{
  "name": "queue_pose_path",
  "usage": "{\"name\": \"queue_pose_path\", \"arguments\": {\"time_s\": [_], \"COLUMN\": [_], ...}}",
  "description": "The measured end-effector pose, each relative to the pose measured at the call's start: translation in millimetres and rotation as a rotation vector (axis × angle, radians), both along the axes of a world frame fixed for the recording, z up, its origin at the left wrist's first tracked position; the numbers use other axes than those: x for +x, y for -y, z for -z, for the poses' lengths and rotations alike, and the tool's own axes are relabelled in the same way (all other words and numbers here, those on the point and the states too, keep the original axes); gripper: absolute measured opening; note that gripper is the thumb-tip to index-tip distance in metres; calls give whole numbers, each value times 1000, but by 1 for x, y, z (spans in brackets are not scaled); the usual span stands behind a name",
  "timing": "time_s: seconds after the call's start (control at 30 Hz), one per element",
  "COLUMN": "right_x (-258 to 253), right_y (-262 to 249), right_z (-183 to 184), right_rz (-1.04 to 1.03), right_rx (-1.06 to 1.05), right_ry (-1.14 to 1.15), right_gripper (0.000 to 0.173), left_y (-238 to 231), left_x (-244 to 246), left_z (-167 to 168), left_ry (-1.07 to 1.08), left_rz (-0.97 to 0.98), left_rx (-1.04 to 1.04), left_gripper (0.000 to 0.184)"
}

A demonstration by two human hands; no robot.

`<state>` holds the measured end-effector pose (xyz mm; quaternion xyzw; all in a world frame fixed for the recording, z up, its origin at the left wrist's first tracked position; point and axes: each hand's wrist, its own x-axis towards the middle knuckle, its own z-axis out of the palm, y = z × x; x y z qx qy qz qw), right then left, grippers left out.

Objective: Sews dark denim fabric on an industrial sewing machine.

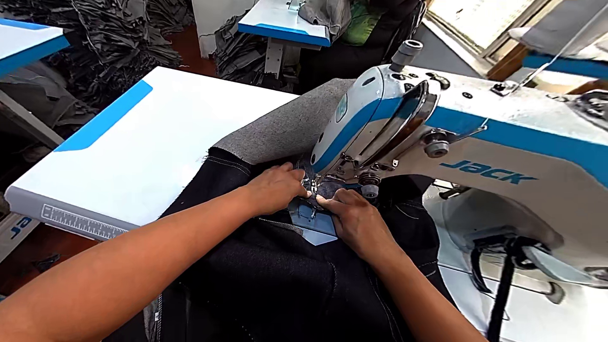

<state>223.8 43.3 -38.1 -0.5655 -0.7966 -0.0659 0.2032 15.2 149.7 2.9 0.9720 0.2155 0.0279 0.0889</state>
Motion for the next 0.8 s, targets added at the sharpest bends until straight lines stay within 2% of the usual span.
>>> {"name": "queue_pose_path", "arguments": {"time_s": [0.27, 0.63, 0.8], "right_x": [5, 15, 26], "right_y": [-8, -19, -30], "right_z": [0, 4, 6], "right_rz": [36, 166, 216], "right_rx": [8, 13, 75], "right_ry": [-6, -141, -123], "right_gripper": [35, 29, 22], "left_y": [-12, -14, -22], "left_x": [6, 11, 14], "left_z": [-2, 5, 5], "left_ry": [-13, 0, 35], "left_rz": [-26, -81, -99], "left_rx": [29, 193, 149], "left_gripper": [38, 34, 28]}}
